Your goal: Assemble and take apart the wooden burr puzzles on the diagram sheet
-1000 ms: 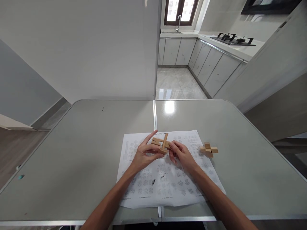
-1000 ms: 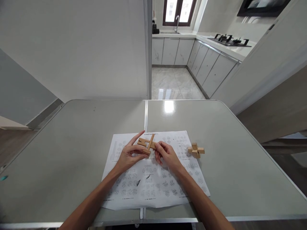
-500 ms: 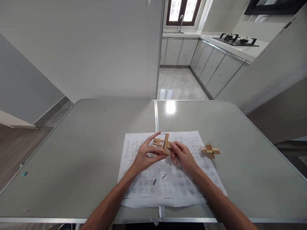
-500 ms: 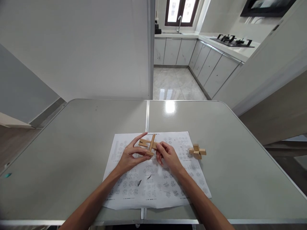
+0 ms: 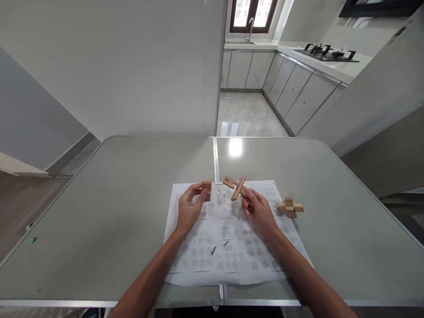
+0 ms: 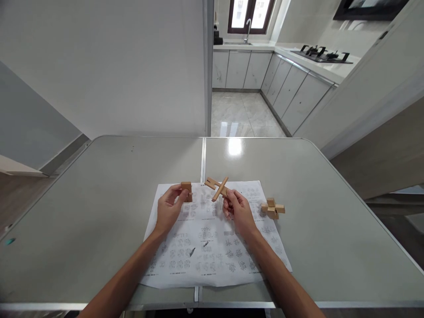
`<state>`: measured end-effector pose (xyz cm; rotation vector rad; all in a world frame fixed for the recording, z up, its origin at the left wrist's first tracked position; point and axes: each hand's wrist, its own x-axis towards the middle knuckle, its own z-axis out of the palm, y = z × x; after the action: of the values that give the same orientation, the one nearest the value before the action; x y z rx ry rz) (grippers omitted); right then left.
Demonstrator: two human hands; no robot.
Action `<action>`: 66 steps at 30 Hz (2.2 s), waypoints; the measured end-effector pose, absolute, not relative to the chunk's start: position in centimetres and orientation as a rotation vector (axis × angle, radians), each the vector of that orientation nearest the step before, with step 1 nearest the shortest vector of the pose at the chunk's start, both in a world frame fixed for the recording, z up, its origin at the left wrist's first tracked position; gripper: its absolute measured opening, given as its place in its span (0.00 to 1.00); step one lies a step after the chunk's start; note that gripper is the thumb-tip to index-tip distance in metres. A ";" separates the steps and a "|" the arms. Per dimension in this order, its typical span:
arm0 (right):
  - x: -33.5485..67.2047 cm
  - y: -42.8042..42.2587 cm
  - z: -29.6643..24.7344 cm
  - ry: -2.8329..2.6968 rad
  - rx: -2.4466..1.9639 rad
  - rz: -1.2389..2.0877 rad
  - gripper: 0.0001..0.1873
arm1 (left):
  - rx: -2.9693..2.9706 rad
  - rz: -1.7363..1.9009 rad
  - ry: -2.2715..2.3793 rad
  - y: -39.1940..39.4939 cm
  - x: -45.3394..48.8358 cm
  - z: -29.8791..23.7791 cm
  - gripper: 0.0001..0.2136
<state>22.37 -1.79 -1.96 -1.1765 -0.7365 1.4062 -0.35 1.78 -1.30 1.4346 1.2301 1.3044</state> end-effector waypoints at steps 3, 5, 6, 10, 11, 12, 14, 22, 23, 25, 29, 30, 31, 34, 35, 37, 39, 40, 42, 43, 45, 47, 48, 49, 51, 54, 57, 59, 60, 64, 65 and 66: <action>22.4 -1.8 -2.1 -0.738 -1.187 1.408 0.26 | 1.491 1.254 1.424 2.6 -1.1 -1.7 0.16; 22.4 -1.9 -2.1 -0.747 -1.189 1.410 0.26 | 1.608 1.231 1.508 3.0 -1.7 -2.0 0.15; 22.4 -1.9 -2.1 -0.749 -1.186 1.412 0.26 | 1.685 1.228 1.544 3.1 -2.0 -2.1 0.14; 22.3 -1.9 -1.9 -0.749 -1.164 1.418 0.26 | 1.926 1.215 1.648 3.6 -2.7 -2.4 0.10; 22.3 -1.9 -1.9 -0.748 -1.161 1.419 0.26 | 1.943 1.205 1.673 3.7 -2.9 -2.5 0.10; 22.3 -1.9 -1.9 -0.744 -1.156 1.423 0.27 | 1.950 1.193 1.699 3.7 -3.0 -2.5 0.10; 22.3 -1.8 -1.9 -0.732 -1.144 1.428 0.28 | 1.971 1.157 1.750 3.9 -3.2 -2.6 0.11; 22.4 -1.9 -2.6 -0.764 -1.102 1.456 0.27 | 2.028 0.973 1.946 4.0 -3.8 -2.6 0.14; 22.4 -1.9 -2.6 -0.775 -1.094 1.464 0.27 | 2.028 0.964 1.959 4.0 -3.8 -2.6 0.14; 22.3 -2.0 -2.7 -0.798 -1.083 1.475 0.27 | 2.035 0.956 1.982 4.0 -3.9 -2.5 0.14; 22.1 -2.1 -2.4 -0.840 -1.063 1.482 0.27 | 2.060 0.932 2.010 3.9 -4.1 -2.6 0.13; 22.1 -2.1 -2.3 -0.849 -1.061 1.483 0.27 | 2.066 0.926 2.010 3.9 -4.1 -2.6 0.12; 22.1 -2.1 -2.3 -0.855 -1.062 1.484 0.27 | 2.072 0.922 2.010 3.9 -4.2 -2.6 0.12; 22.1 -2.2 -2.1 -0.863 -1.073 1.481 0.27 | 2.090 0.917 2.021 4.0 -4.2 -2.6 0.12; 22.1 -2.2 -2.1 -0.863 -1.075 1.479 0.27 | 2.092 0.911 2.031 4.0 -4.2 -2.5 0.12; 22.0 -2.2 -1.9 -0.862 -1.073 1.480 0.27 | 2.084 0.902 2.055 4.0 -4.1 -2.5 0.12; 22.0 -2.2 -1.8 -0.867 -1.070 1.485 0.28 | 2.069 0.906 2.083 4.1 -4.2 -2.5 0.13; 21.9 -2.2 -1.7 -0.871 -1.070 1.487 0.28 | 2.064 0.909 2.095 4.1 -4.2 -2.6 0.13; 21.9 -2.2 -1.5 -0.881 -1.074 1.489 0.28 | 2.068 0.914 2.120 4.2 -4.3 -3.0 0.13; 21.9 -2.2 -1.5 -0.887 -1.075 1.488 0.29 | 2.073 0.915 2.131 4.3 -4.4 -3.2 0.13; 21.9 -2.2 -1.4 -0.901 -1.072 1.487 0.29 | 2.084 0.920 2.143 4.4 -4.6 -3.6 0.14; 21.9 -2.2 -1.5 -0.914 -1.068 1.489 0.28 | 2.091 0.929 2.139 4.5 -4.7 -3.8 0.14; 22.0 -2.2 -1.6 -0.917 -1.067 1.490 0.28 | 2.094 0.947 2.133 4.5 -4.7 -3.7 0.14; 22.0 -2.2 -1.7 -0.919 -1.066 1.491 0.27 | 2.097 0.982 2.120 4.5 -4.6 -3.6 0.14; 22.1 -2.3 -1.9 -0.930 -1.061 1.497 0.27 | 2.082 1.102 2.034 4.3 -4.2 -3.0 0.14; 22.1 -2.4 -2.0 -0.996 -1.060 1.503 0.25 | 1.934 1.204 1.692 3.6 -3.2 -1.8 0.14; 21.8 -2.5 -1.9 -1.082 -1.070 1.484 0.25 | 1.657 1.018 1.313 2.6 -1.9 -0.7 0.18; 21.6 -2.6 -1.8 -1.120 -1.061 1.480 0.26 | 1.519 0.896 1.110 2.1 -1.2 -0.2 0.21; 21.5 -2.6 -1.7 -1.133 -1.047 1.486 0.26 | 1.469 0.862 1.041 1.8 -0.9 -0.1 0.21; 21.4 -2.6 -1.8 -1.170 -0.984 1.496 0.23 | 1.313 0.832 0.910 1.6 -0.4 0.0 0.21; 21.5 -2.5 -1.8 -1.177 -0.981 1.474 0.21 | 1.286 0.826 0.891 1.6 -0.4 0.0 0.22; 21.6 -2.5 -1.8 -1.182 -0.979 1.448 0.21 | 1.270 0.814 0.873 1.6 -0.4 -0.1 0.22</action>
<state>21.63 -2.52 -1.76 -0.9789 -1.1824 1.4485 -0.42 1.64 -0.06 1.2696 0.8729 0.8139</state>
